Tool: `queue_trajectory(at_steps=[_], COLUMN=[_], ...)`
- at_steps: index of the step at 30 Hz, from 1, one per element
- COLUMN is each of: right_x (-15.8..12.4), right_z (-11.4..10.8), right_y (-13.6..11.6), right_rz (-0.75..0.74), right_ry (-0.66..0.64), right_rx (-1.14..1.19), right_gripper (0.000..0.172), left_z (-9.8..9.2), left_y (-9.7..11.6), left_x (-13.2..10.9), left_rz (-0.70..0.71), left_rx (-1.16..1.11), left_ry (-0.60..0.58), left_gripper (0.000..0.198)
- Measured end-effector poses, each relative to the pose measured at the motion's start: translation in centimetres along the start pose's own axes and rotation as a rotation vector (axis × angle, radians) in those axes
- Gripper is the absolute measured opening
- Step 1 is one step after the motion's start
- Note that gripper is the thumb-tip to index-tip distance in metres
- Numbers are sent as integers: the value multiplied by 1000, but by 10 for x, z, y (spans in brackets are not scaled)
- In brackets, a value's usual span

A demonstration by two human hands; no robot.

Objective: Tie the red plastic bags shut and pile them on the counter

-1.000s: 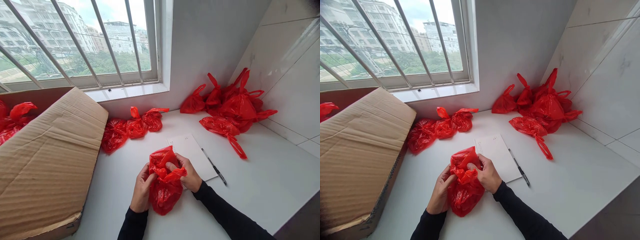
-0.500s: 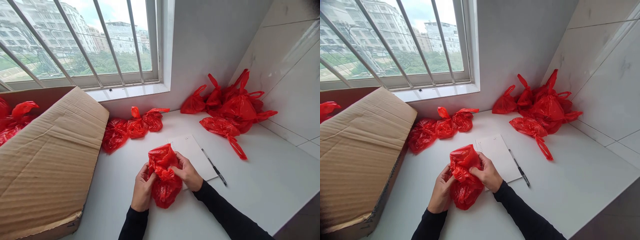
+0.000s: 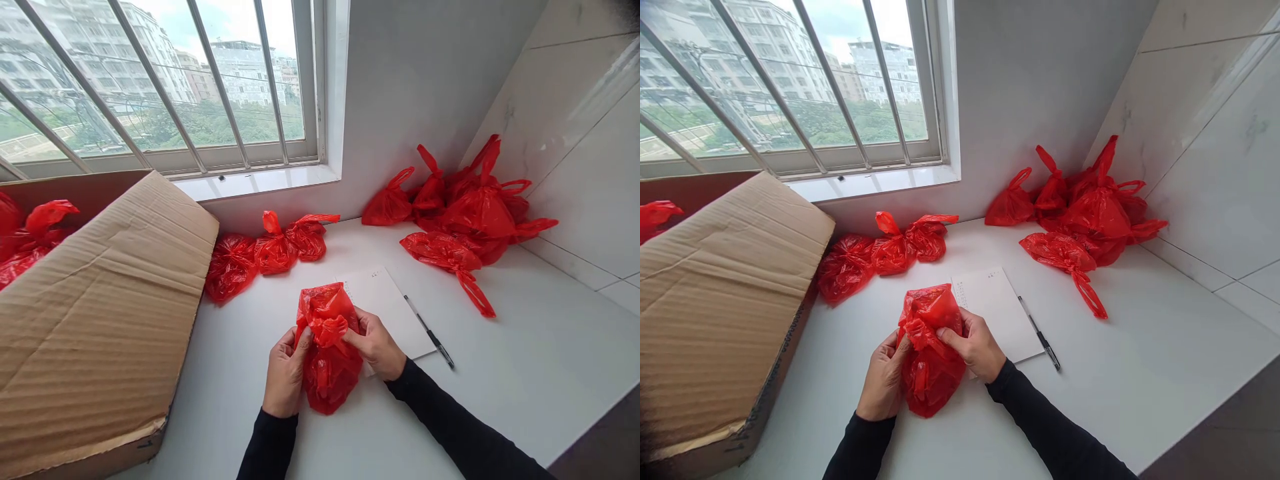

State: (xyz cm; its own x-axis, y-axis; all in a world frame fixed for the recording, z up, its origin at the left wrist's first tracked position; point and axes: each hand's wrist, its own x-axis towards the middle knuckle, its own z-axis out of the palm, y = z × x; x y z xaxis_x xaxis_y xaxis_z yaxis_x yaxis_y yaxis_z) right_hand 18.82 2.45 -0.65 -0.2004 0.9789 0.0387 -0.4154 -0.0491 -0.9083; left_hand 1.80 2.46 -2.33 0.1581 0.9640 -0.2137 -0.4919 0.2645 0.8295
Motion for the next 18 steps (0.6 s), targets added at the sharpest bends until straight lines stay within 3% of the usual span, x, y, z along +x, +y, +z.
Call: queue_trajectory(at_steps=[6, 12, 15, 18], right_x=[-1, 2, 3, 2], right_z=[2, -6, -7, -3], right_y=[-6, -3, -4, -10], right_rz=[-29, -47, -12, 24], right_ry=[20, 151, 149, 95], right_rx=[19, 98, 115, 80], right_gripper=[26, 21, 30, 40], left_z=[11, 17, 15, 16], left_y=[8, 18, 17, 16], left_x=[-7, -15, -13, -12], left_rz=[9, 13, 54, 54], left_rx=[-29, 111, 213, 170], left_ry=[8, -157, -200, -153], left_gripper=[30, 55, 64, 60])
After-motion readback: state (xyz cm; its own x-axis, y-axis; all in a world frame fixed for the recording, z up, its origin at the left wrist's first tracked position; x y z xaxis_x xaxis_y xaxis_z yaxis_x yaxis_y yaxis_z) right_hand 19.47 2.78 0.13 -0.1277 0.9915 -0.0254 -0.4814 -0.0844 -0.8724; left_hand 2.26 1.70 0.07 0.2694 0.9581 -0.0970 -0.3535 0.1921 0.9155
